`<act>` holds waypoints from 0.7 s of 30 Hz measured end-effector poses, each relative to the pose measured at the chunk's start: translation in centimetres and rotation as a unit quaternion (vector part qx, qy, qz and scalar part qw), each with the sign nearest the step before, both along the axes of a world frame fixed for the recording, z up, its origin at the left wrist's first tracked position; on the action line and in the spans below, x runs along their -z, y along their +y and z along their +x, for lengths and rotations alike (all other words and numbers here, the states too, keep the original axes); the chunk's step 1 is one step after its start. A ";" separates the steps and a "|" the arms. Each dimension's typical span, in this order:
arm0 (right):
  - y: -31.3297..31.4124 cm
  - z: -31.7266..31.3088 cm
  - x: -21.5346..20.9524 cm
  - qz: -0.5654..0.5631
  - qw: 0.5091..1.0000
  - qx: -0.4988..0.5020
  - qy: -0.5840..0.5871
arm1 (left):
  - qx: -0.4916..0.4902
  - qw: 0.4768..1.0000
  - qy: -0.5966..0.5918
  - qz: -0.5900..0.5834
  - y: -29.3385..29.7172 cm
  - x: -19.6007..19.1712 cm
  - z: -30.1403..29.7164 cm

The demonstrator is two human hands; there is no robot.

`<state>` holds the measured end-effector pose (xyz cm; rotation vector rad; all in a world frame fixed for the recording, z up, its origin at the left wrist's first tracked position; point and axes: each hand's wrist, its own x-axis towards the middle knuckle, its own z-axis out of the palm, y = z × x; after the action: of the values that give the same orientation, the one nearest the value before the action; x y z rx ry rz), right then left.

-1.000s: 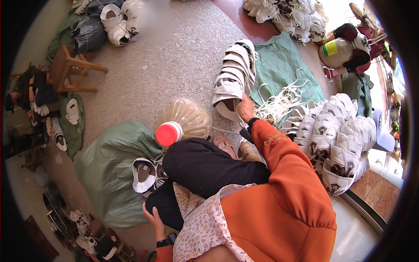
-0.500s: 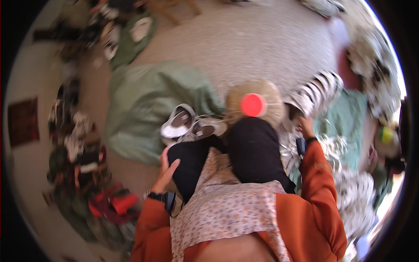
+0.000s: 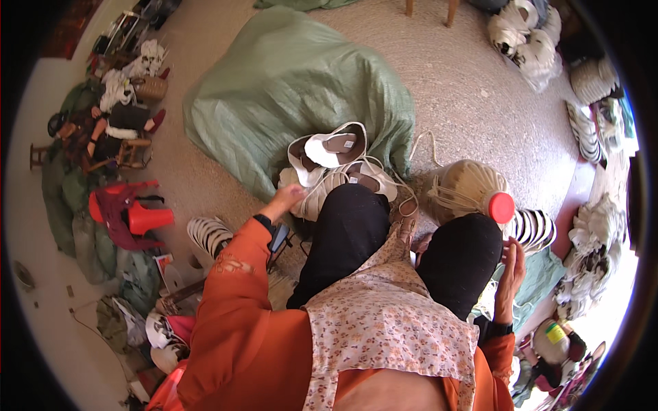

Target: Lacing white athletic shoes in a workshop setting.

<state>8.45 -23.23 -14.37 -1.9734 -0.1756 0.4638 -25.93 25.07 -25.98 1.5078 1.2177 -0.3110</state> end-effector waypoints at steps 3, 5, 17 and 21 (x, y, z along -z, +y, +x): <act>5.2 -1.6 -6.9 -0.064 0.940 -0.201 -0.269 | -0.018 0.993 -0.044 0.111 2.6 2.7 0.7; 8.2 -2.8 -8.6 -0.076 0.911 -0.306 -0.266 | -0.029 0.985 -0.073 0.154 4.2 3.9 1.8; 10.4 -2.2 -8.8 -0.153 0.873 -0.345 -0.308 | -0.006 0.961 -0.018 0.276 6.2 7.2 10.6; 10.5 -2.1 -8.6 -0.139 0.885 -0.327 -0.301 | -0.314 0.900 -0.290 0.088 5.4 2.8 11.7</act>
<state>6.40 -12.73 -5.76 -2.2629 -1.2590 0.2851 -14.23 30.50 -28.81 1.1435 1.1771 0.6543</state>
